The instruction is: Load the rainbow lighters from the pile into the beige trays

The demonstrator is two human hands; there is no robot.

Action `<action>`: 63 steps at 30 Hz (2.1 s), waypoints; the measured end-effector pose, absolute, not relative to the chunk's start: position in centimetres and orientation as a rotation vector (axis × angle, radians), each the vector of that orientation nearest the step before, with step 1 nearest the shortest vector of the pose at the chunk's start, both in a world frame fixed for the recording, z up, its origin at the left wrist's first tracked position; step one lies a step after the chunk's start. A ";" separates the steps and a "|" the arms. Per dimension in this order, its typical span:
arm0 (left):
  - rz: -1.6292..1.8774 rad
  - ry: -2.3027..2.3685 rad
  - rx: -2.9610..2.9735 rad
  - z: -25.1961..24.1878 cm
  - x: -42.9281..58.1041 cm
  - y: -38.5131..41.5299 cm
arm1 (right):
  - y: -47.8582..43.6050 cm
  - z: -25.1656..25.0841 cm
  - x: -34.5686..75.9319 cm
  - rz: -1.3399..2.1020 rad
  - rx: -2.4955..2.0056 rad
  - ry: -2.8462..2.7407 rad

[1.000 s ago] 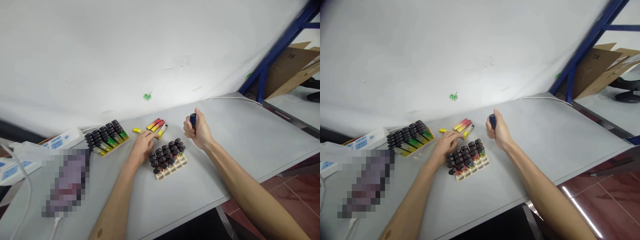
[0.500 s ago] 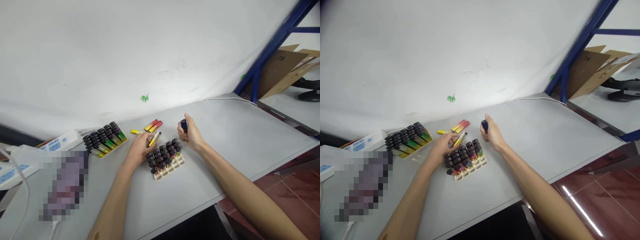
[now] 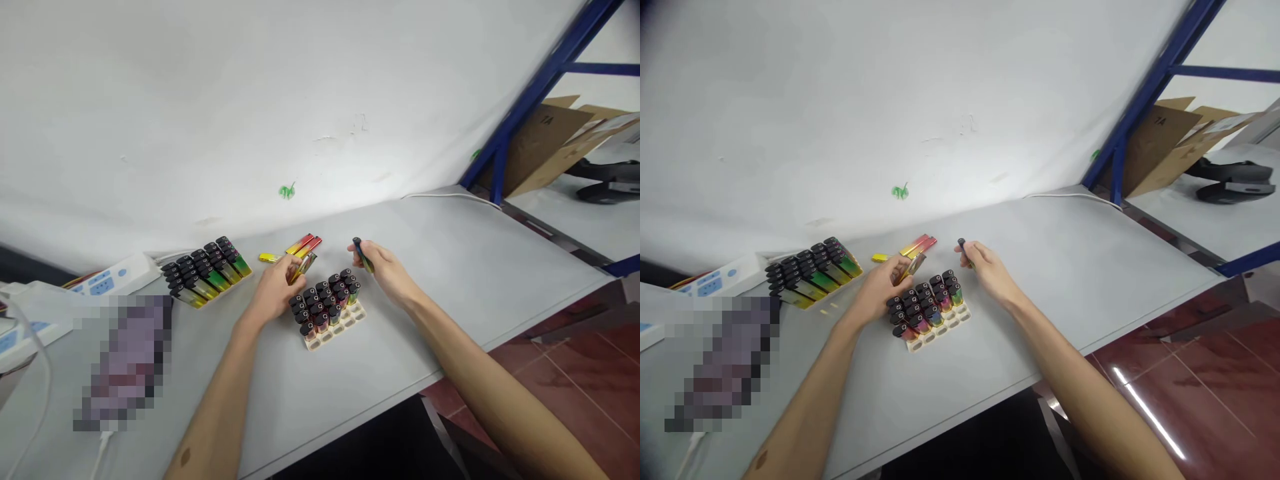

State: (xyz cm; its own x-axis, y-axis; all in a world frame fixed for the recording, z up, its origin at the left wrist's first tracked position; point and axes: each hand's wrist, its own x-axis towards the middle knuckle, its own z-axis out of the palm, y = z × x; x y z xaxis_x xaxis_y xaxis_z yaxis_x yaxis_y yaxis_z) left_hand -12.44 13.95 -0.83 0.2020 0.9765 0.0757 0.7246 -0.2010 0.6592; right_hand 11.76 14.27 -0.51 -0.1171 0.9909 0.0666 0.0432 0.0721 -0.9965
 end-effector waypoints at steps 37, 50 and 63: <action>0.934 1.309 1.703 -1.3 -11.8 13.9 | 14.5 1.7 11.6 0.668 -1.165 -1.893; 0.962 1.353 1.802 -2.1 -11.1 14.2 | 17.9 -2.5 9.7 1.458 -0.831 -1.620; 0.964 1.312 1.711 -1.8 -10.9 14.1 | 17.7 -2.2 8.9 1.405 -0.980 -1.634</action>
State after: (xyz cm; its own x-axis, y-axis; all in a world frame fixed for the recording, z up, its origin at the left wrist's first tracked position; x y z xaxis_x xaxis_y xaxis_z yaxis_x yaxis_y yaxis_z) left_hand -10.86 14.12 -1.78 0.1866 0.9757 0.1151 0.4016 -0.1827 0.8974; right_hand 8.90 17.66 -2.24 -0.4210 0.9050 0.0616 0.0746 0.1022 -0.9920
